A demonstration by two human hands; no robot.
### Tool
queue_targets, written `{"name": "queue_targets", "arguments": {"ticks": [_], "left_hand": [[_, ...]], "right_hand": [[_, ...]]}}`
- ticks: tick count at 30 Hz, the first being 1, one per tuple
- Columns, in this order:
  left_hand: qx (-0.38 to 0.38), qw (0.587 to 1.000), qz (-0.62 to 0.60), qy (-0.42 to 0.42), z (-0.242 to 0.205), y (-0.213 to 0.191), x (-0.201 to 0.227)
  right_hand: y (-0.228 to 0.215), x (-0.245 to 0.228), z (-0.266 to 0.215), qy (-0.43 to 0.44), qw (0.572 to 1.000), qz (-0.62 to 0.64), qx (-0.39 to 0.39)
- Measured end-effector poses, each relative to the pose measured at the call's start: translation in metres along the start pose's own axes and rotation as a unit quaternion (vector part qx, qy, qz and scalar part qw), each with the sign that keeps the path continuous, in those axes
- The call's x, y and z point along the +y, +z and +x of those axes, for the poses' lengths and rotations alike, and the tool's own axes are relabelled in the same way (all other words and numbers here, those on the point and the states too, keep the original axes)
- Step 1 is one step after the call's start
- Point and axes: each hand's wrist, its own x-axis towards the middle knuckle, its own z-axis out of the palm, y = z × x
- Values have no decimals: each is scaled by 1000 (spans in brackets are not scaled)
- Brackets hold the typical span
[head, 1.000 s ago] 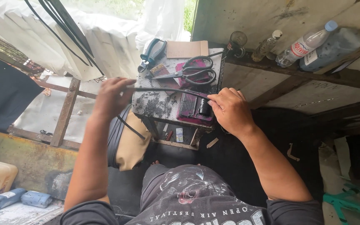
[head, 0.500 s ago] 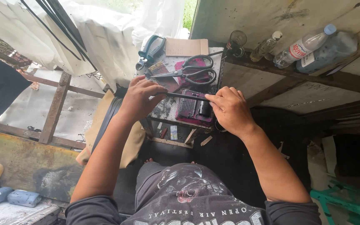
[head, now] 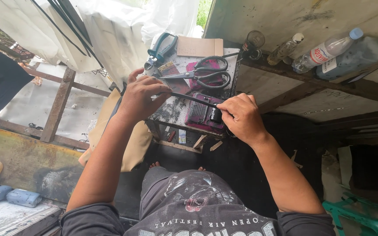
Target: Processing long leather strips by applying a treatment to the ends and hanging them on a rack to dry.
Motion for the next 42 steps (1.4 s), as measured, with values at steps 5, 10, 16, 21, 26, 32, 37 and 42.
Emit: {"name": "queue_targets", "arguments": {"ticks": [5,10,16,21,26,32,37,42], "left_hand": [[-1,1000,25,-2,-4,0,-3],[11,999,52,3,-7,-3,-1],[22,996,82,27,-11,0,-4],[23,995,94,38,-12,7,0],[19,993,108,49,-10,16,8],[22,991,105,81,-3,28,17],[2,991,96,92,3,36,30],[-2,989,93,111,10,46,41]], "right_hand": [[8,0,2,-33,999,11,30],[15,1,3,-65,996,1,61],[15,-2,3,-82,995,2,59],[12,3,-1,-83,994,5,65],[5,9,-10,-81,994,-10,67],[-7,15,-21,-69,995,-4,73],[-15,24,-34,-64,994,-27,80],[-27,29,-46,-48,995,-33,78]]}}
